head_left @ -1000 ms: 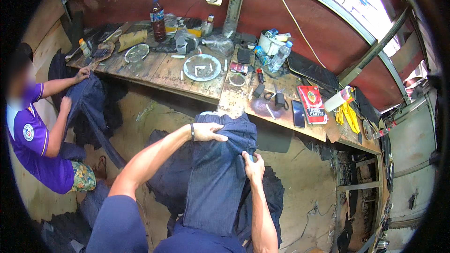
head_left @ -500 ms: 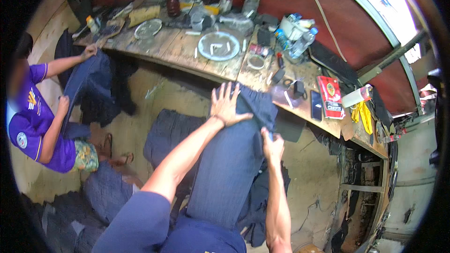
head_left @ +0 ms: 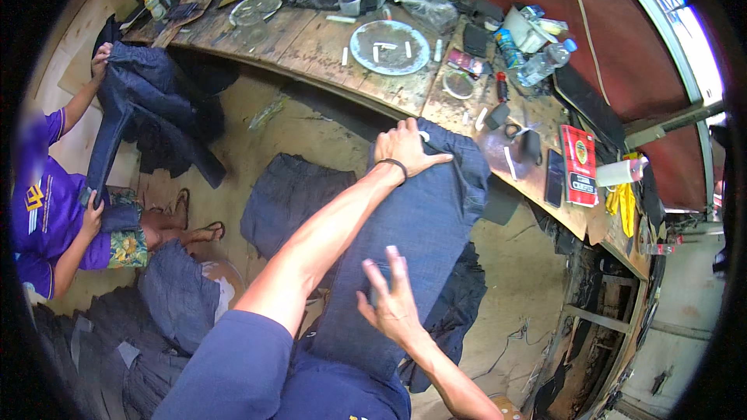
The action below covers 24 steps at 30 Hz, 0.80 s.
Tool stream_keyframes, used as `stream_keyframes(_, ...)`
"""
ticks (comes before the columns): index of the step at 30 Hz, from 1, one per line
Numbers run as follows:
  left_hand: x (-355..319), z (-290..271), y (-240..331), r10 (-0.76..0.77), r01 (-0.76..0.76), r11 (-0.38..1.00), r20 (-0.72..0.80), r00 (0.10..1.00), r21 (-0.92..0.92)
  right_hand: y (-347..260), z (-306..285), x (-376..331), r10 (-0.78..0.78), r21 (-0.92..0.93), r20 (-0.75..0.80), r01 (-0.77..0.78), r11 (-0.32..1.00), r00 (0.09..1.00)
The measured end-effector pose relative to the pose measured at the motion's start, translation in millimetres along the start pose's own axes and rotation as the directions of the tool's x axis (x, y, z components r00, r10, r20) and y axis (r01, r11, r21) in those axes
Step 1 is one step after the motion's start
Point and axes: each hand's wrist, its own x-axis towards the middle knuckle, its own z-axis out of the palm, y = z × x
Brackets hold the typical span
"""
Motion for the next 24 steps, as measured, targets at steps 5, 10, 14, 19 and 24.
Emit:
stream_keyframes(5, -1.7, 7.1, -0.7, 0.028, -0.026, 0.998, -0.032, 0.999, 0.059, -6.2, -34.4, 14.5, 0.258, -0.103, 0.233, -0.240, 0.965, 0.938)
stream_keyframes(10, 4.8, 0.8, 1.6, -0.028, 0.028, 1.000, 0.077, 0.997, -0.004, 9.2, -11.1, 34.5, -0.103, -0.246, -0.006, 0.098, 0.964, 0.995)
stream_keyframes(14, 14.2, -7.6, 1.4, -0.047, 0.055, 0.997, 0.133, 0.990, -0.057, 33.7, -6.0, 91.7, -0.181, -0.229, -0.139, 0.146, 0.962, 0.974)
stream_keyframes(19, 29.0, -0.5, -5.7, 0.002, 0.006, 0.999, 0.150, 0.989, -0.053, 75.3, 3.3, 127.7, -0.132, -0.229, -0.237, 0.077, 0.970, 0.962)
stream_keyframes(24, 34.7, 5.6, -10.4, 0.033, -0.030, 0.999, 0.106, 0.994, -0.023, 9.5, 58.8, -8.2, 0.138, -0.184, -0.087, -0.152, 0.971, 0.987)
